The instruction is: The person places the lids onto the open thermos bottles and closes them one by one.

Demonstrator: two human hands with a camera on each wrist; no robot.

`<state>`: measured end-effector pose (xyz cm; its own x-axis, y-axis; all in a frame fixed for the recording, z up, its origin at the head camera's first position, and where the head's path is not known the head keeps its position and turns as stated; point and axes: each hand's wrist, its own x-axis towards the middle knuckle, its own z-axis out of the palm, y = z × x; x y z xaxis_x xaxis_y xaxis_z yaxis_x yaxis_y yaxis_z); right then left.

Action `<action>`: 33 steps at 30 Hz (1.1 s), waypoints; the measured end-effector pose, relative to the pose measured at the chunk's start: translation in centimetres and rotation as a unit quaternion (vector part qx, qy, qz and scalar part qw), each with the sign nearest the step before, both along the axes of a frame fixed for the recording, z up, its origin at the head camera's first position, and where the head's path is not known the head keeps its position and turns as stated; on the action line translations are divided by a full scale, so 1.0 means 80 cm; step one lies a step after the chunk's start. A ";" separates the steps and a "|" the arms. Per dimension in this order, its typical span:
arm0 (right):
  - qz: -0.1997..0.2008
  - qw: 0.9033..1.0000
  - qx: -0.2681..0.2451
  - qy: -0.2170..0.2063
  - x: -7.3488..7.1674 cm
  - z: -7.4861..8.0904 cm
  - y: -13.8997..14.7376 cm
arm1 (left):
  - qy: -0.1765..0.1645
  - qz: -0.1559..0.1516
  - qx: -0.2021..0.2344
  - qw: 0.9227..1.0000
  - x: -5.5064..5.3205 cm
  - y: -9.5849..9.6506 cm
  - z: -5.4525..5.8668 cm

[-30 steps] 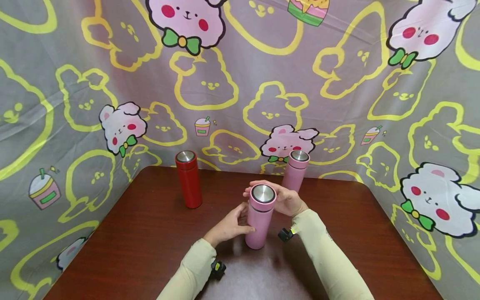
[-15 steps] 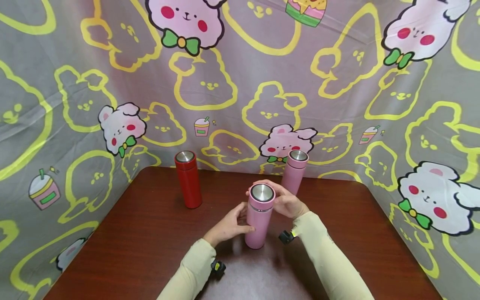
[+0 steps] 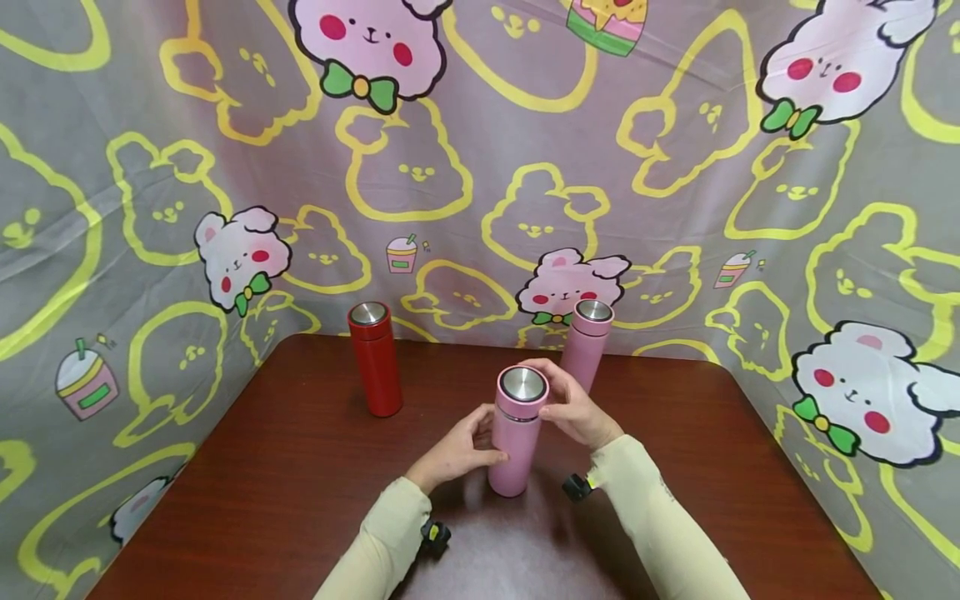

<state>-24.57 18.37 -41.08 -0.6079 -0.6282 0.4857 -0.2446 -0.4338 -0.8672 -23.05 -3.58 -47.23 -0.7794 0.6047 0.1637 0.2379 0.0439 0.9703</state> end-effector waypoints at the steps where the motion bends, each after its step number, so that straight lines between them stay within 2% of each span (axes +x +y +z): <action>1: -0.012 1.000 0.002 0.002 0.001 -0.001 0.000 | -0.001 0.000 -0.001 1.000 0.001 -0.001 0.002; 8: -0.113 0.993 0.022 0.012 0.015 -0.002 -0.005 | 0.007 -0.001 -0.010 1.000 0.020 -0.007 0.035; 12: -0.157 0.987 0.033 0.027 0.021 -0.002 -0.007 | 0.008 -0.002 -0.002 1.000 0.020 -0.007 0.036; 14: -0.165 0.985 0.035 0.033 0.021 -0.003 -0.008 | 0.004 -0.004 0.004 1.000 0.014 -0.006 0.027; 17: -0.125 0.992 0.014 0.024 0.018 -0.004 -0.007 | 0.000 0.000 0.005 1.000 0.005 -0.005 0.011; 19: -0.076 0.997 -0.009 0.011 0.014 -0.005 -0.006 | -0.002 0.005 0.001 1.000 -0.001 -0.004 0.001; 21: -0.021 0.999 -0.031 -0.006 0.009 -0.004 -0.006 | 0.001 0.010 -0.006 1.000 -0.002 -0.005 -0.002; 24: 0.045 0.997 -0.053 -0.017 0.001 0.000 -0.008 | 0.007 0.011 -0.004 1.000 -0.003 -0.005 -0.004; 27: 0.089 0.994 -0.061 -0.021 -0.007 0.006 -0.012 | 0.009 0.005 0.003 1.000 -0.003 -0.005 -0.004; 33: 0.136 0.989 -0.048 -0.028 -0.015 0.016 -0.018 | 0.011 -0.003 0.002 1.000 -0.002 -0.002 -0.004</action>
<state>-25.75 16.89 -39.77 -0.4499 -0.7255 0.5208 -0.0602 -0.5572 -0.8282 -23.24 -3.72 -47.54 -0.7720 0.6086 0.1835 0.2604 0.0393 0.9647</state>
